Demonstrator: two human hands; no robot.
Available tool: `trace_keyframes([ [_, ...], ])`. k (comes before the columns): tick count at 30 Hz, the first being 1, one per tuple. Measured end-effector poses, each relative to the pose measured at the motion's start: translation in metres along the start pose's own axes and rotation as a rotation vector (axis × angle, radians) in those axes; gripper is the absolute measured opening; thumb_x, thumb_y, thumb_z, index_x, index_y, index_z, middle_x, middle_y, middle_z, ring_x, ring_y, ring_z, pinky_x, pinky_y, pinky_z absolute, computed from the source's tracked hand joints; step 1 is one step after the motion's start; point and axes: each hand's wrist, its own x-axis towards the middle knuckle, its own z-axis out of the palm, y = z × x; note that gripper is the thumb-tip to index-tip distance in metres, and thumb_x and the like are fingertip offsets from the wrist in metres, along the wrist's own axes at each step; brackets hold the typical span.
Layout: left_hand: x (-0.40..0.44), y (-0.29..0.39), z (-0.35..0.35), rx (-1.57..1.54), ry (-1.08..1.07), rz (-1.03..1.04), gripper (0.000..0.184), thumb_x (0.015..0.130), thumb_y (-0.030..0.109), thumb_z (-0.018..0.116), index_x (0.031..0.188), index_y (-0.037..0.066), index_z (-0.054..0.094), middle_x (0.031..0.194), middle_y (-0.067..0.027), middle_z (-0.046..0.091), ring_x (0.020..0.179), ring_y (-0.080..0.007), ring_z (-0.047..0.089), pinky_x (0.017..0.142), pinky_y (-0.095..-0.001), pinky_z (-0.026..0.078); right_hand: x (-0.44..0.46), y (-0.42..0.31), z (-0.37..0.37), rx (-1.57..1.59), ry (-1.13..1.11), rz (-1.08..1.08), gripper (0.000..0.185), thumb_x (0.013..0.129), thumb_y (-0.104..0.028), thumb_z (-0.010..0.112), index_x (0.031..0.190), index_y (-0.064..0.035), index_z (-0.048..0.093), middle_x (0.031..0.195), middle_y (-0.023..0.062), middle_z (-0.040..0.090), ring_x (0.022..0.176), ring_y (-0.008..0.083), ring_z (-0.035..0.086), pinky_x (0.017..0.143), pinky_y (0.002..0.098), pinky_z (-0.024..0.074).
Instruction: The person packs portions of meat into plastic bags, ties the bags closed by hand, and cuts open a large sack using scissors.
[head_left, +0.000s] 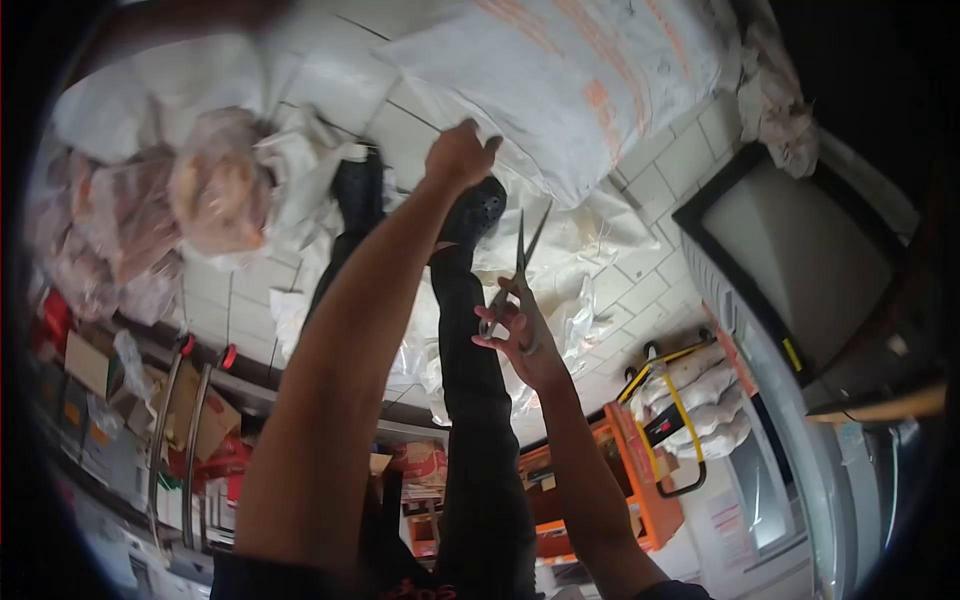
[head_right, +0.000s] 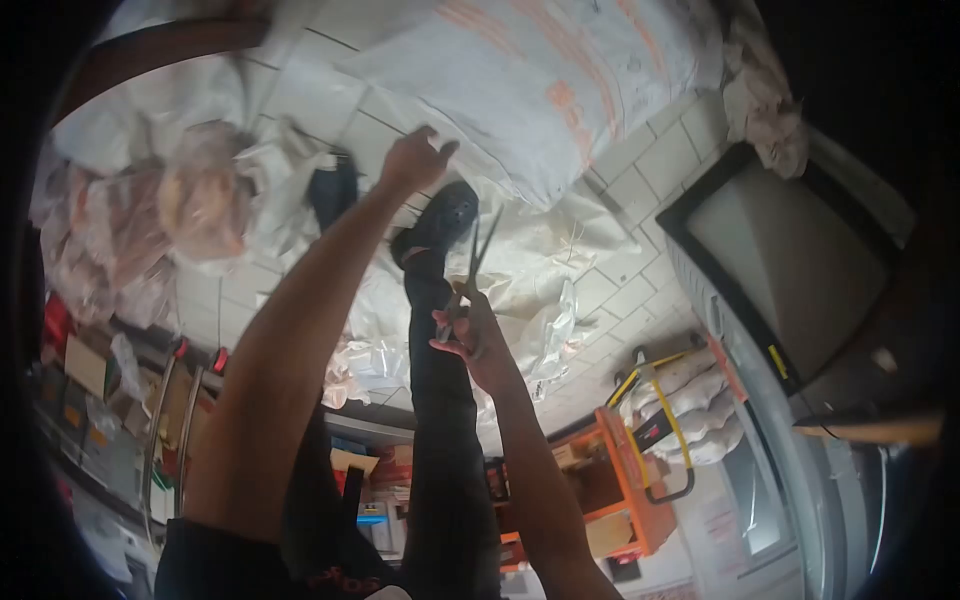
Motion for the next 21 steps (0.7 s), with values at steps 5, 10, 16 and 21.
trace_keyframes([
  [5,0.09,0.015,0.056,0.187,0.018,-0.173,0.08,0.078,0.066,0.059,0.119,-0.002,0.051,0.109,-0.0213,0.064,0.101,-0.0355,0.063,0.086,-0.0422,0.05,0.081,0.03,-0.061,0.085,-0.001,-0.037,0.088,0.085,-0.055,0.059,0.145,-0.0055,0.019,0.11,0.0076,0.052,0.119,0.0236,0.051,0.09,0.0473,0.0491],
  [10,0.115,-0.012,0.086,-0.009,0.106,-0.137,0.057,0.078,0.057,0.062,0.091,0.001,0.065,0.087,-0.0142,0.068,0.085,-0.0304,0.066,0.076,-0.0397,0.051,0.14,0.046,-0.084,0.113,-0.006,-0.138,0.082,0.083,-0.049,0.066,0.143,-0.0089,0.027,0.109,0.0043,0.052,0.113,0.0173,0.054,0.084,0.0401,0.0533],
  [16,0.085,0.003,0.046,-0.097,0.014,-0.027,0.03,0.079,0.03,0.059,0.072,0.002,0.066,0.062,-0.008,0.063,0.059,-0.0185,0.06,0.061,-0.0321,0.047,0.163,0.027,-0.065,0.206,-0.028,-0.179,0.089,0.077,-0.048,0.074,0.142,-0.008,0.028,0.111,0.0066,0.05,0.106,0.017,0.054,0.083,0.035,0.0516],
  [21,0.057,0.006,0.023,-0.231,-0.043,-0.053,0.031,0.085,0.029,0.058,0.076,0.0,0.063,0.066,-0.0102,0.067,0.064,-0.0209,0.064,0.065,-0.0316,0.05,0.185,0.026,-0.055,0.247,-0.079,-0.237,0.084,0.075,-0.037,0.08,0.137,-0.007,0.033,0.103,0.0059,0.052,0.095,0.014,0.054,0.08,0.0284,0.0481],
])
